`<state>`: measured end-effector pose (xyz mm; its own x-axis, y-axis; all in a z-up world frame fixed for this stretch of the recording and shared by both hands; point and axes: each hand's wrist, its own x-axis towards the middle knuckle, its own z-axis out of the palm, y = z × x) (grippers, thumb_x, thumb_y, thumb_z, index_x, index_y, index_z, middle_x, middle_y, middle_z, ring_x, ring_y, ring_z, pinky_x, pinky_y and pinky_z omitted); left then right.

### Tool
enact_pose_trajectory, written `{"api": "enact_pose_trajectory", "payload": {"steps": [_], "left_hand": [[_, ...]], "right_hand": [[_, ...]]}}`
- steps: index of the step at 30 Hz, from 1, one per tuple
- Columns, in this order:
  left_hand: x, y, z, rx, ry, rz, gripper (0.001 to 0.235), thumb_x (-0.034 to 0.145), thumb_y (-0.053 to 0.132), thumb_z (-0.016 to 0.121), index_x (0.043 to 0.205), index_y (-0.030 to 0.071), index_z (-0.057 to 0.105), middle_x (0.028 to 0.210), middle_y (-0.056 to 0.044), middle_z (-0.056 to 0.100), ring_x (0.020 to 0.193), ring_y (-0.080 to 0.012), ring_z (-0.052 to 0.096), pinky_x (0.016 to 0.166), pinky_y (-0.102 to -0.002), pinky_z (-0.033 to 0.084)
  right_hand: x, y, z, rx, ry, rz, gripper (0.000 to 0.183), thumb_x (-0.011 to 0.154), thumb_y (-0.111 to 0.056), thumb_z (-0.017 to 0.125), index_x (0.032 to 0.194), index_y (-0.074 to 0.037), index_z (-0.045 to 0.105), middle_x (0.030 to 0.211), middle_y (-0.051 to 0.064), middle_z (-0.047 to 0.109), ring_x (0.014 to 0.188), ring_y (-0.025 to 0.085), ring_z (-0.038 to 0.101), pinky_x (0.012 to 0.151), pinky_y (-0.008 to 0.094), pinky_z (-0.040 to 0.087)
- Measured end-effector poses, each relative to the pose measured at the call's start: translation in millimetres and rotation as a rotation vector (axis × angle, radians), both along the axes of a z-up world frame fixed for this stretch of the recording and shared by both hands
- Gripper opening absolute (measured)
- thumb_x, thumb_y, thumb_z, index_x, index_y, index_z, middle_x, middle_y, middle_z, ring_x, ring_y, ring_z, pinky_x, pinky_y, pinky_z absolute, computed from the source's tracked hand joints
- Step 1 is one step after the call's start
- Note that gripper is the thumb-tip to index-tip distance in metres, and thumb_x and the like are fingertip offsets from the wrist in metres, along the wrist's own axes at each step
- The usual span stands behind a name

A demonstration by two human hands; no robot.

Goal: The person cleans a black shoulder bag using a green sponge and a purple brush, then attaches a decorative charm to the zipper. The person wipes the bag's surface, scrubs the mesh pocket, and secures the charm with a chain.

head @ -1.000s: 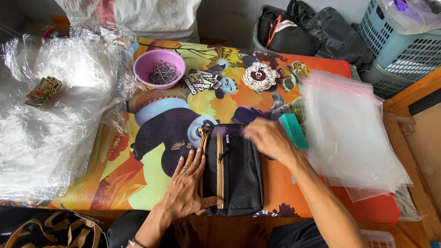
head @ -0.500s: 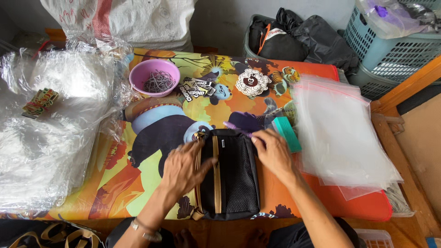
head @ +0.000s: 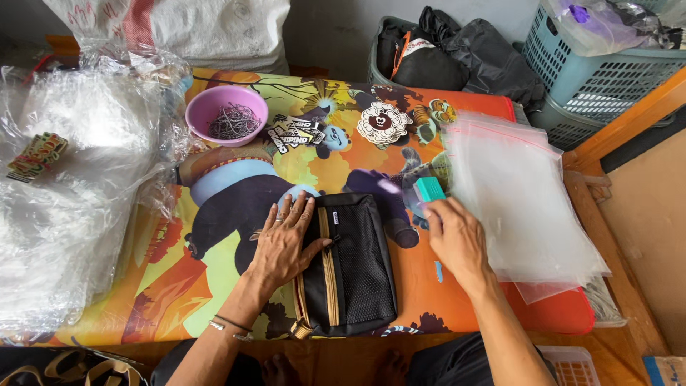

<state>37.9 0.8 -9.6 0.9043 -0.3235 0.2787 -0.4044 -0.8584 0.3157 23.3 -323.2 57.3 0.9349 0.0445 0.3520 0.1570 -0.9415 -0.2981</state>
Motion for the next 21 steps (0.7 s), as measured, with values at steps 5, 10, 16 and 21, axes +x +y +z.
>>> {"api": "enact_pose_trajectory", "payload": {"steps": [5,10,16,21], "left_hand": [[-53,20,50,-0.014,0.228,-0.115,0.117,0.08,0.088,0.054,0.162,0.009,0.022,0.168,-0.022,0.013,0.156,-0.038,0.011,0.124,-0.053,0.007],[-83,42,28,0.045,0.448,-0.226,0.142,0.067,0.092,0.076,0.162,0.006,0.014,0.171,-0.015,-0.001,0.157,-0.0325,-0.007,0.122,-0.05,-0.003],[-82,46,9,-0.026,0.382,-0.209,0.142,0.057,0.092,0.077,0.16,0.009,0.024,0.17,-0.017,0.008,0.157,-0.0323,0.0,0.123,-0.05,-0.002],[-87,45,5,-0.038,0.278,-0.235,0.146,0.055,0.09,0.081,0.162,0.011,0.023,0.169,-0.022,0.009,0.156,-0.0369,0.0,0.123,-0.053,-0.002]], "right_hand": [[-23,26,10,0.097,0.031,0.362,0.015,0.1,-0.022,0.061,0.105,-0.016,0.073,0.091,0.003,0.068,0.071,0.026,0.067,0.066,0.039,0.053],[-34,68,7,0.084,0.013,0.613,0.017,0.101,-0.016,0.06,0.107,-0.007,0.073,0.094,0.004,0.067,0.076,0.024,0.068,0.064,0.04,0.051],[-54,69,9,-0.014,0.344,0.779,0.021,0.105,-0.019,0.054,0.094,-0.007,0.068,0.085,0.004,0.057,0.059,0.025,0.055,0.051,0.044,0.039],[-52,49,35,0.07,0.487,0.798,0.022,0.098,-0.027,0.064,0.104,-0.013,0.08,0.081,-0.001,0.066,0.067,0.019,0.064,0.063,0.037,0.046]]}}
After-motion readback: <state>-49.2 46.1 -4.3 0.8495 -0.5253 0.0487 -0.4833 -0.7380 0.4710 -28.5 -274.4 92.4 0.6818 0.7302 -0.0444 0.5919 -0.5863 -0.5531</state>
